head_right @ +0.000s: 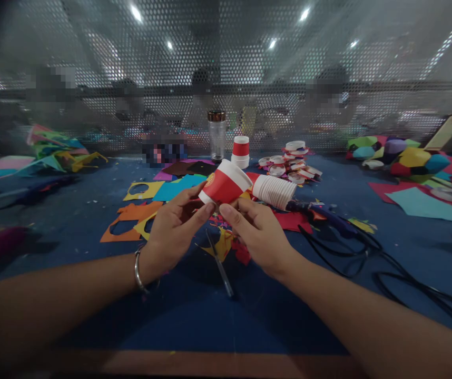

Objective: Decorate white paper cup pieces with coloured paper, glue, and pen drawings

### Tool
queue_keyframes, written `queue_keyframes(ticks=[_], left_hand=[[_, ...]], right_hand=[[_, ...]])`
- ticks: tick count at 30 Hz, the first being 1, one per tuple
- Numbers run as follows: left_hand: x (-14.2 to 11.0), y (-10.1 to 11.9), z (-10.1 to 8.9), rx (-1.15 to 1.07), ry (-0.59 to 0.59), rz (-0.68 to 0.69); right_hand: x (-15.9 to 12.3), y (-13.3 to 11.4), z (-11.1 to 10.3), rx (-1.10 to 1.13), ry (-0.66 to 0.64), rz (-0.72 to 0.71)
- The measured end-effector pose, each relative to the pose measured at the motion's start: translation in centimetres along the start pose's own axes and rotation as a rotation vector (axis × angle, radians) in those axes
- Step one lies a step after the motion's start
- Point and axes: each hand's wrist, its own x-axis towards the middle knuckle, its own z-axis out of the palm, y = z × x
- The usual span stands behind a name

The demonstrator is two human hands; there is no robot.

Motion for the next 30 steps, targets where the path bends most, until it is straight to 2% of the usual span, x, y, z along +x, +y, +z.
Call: queue_keyframes(ticks=[11,19,27,30], left_hand=[[0.18,0.22,0.14,-0.083,0.012,-0.076],[0.62,0.16,-0.22,-0.077,0.03,-0.058],[0.52,0.34,0.15,-0.142,0.011,-0.049],[0.47,0.61,0.22,-0.121,0.018,0.008]], right_hand=[[0.19,-0.03,0.1,-0.003,-0.001,-0.004],[0.29,-0.26,0.25,0.068,-0.006,0.086],[0.12,-0.51,0.33,0.101,-0.013,0.062],[0.1,-0.59,0.38,0.105,-0.012,0.05]])
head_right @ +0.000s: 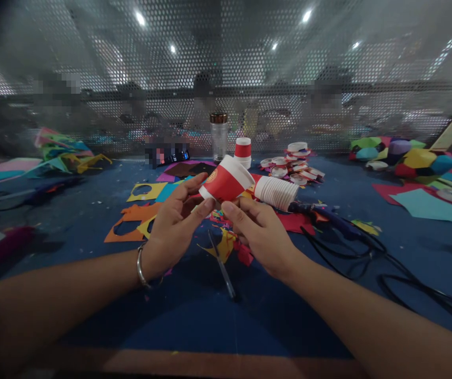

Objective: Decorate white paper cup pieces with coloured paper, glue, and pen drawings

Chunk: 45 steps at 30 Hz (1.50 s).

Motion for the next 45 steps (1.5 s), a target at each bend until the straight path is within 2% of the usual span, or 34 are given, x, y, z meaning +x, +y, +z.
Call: queue_keyframes(ticks=[5,12,19,34,45], left_hand=[[-0.2,0.2,0.2,0.019,0.031,0.085],[-0.6,0.3,0.3,0.022,0.004,-0.011],[-0.8,0.5,0.4,0.009,0.029,-0.061],[-0.3,0.2,0.0,0.051,0.019,0.043],[0.2,-0.6,-0.5,0.083,0.057,0.146]], right_hand=[[-0.2,0.0,0.0,-0.023,0.008,-0.017],[-0.1,0.2,0.0,-0.054,-0.001,-0.039],[0.0,0.2,0.1,-0.05,0.003,-0.034],[0.0,0.0,0.1,-0.072,-0.001,-0.033],[0.1,0.0,0.3,0.026,0.003,0.049]])
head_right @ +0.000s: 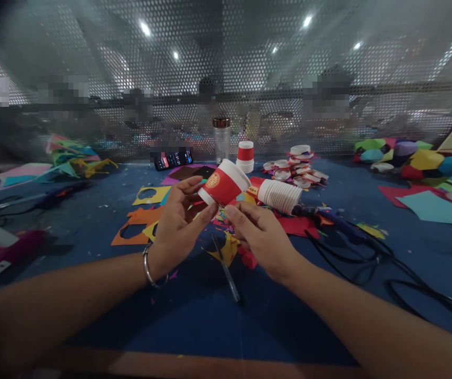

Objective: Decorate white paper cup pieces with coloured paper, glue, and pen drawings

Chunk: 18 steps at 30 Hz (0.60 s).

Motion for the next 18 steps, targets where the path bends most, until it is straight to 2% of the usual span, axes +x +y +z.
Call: queue_keyframes(ticks=[5,13,15,18], left_hand=[[0.26,-0.01,-0.13,0.078,-0.033,0.045],[0.64,-0.58,-0.21,0.053,-0.02,-0.032],[0.71,-0.58,-0.37,0.099,-0.014,0.007],[0.72,-0.37,-0.66,0.255,-0.008,0.155]], right_hand=[[-0.05,0.06,-0.29,0.02,-0.002,0.009],[0.13,0.18,-0.5,0.04,-0.001,0.033],[0.14,0.13,-0.48,0.043,0.004,0.029],[0.1,0.0,-0.39,0.034,0.005,0.026]])
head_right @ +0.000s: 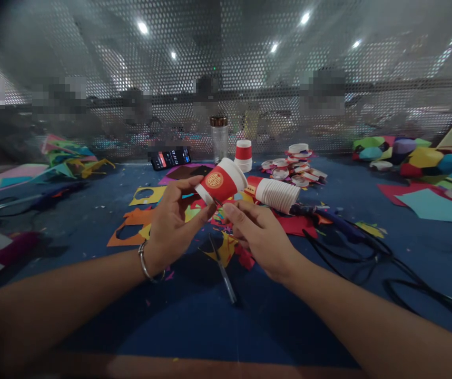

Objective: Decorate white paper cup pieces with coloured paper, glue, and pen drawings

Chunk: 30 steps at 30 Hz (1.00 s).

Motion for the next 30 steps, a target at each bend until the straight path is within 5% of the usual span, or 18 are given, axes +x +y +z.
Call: queue_keyframes(ticks=[4,19,30], left_hand=[[-0.3,0.2,-0.1,0.098,-0.001,0.087],[-0.5,1.6,0.5,-0.365,-0.064,-0.405],[-0.8,1.3,0.7,-0.343,-0.026,-0.395]], right_hand=[[-0.1,0.0,0.1,0.008,-0.001,0.003],[-0.1,-0.3,0.9,-0.011,0.005,-0.022],[0.0,0.0,0.7,-0.044,0.011,-0.04]])
